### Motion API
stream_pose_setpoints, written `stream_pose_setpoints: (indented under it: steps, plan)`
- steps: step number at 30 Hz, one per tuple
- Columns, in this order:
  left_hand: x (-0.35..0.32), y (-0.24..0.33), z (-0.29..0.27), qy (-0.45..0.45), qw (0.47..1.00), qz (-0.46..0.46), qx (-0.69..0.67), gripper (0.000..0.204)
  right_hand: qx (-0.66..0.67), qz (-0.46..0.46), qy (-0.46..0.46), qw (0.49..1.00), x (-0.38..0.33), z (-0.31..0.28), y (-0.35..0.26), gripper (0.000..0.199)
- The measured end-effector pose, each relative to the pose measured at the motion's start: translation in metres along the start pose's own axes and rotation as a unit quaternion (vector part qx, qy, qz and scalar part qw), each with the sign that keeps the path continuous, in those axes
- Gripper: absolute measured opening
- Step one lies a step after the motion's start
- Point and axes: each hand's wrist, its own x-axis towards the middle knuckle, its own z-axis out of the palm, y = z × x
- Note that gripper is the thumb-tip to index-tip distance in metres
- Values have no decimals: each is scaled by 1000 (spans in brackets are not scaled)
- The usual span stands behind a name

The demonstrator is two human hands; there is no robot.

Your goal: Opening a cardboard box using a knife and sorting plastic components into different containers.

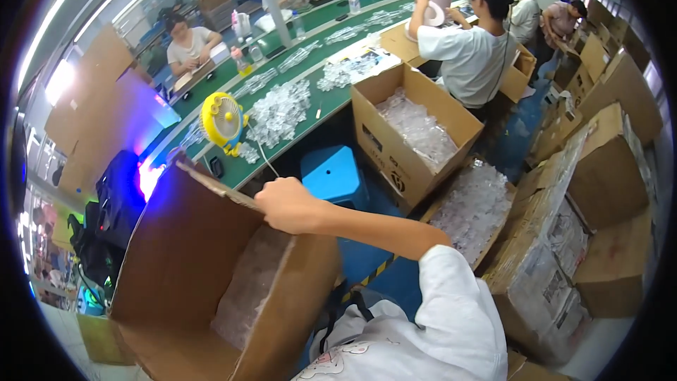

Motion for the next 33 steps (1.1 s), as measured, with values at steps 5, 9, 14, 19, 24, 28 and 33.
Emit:
stream_pose_setpoints:
  steps: [5, 9, 14, 19, 24, 28, 33]
  plan:
    - [52, -117, 26, -63, 991, -103, 48, 24, -42, 105, 18, 993, -41, 14, 25, 16]
    - [65, -109, 106, -135, 985, -58, -86, 12, -63, 167, 48, 983, -62, 39, 39, 20]
    - [76, -116, 128, -167, 970, -119, -134, 20, -22, 291, 14, 956, -74, 63, 56, 17]
    - [76, -126, 130, -118, 965, -162, -169, 21, -175, 343, -108, 917, -48, 61, 38, 28]
    - [74, -125, 134, -120, 979, -132, -100, 8, -138, 101, 51, 984, 14, 54, -28, 55]
    - [71, -110, 141, -80, 972, -159, -151, 14, 5, -169, -167, 971, 64, 154, -24, 52]
    - [73, -122, 145, -90, 973, -157, -145, 17, -161, -165, -400, 887, 91, 361, 23, 92]
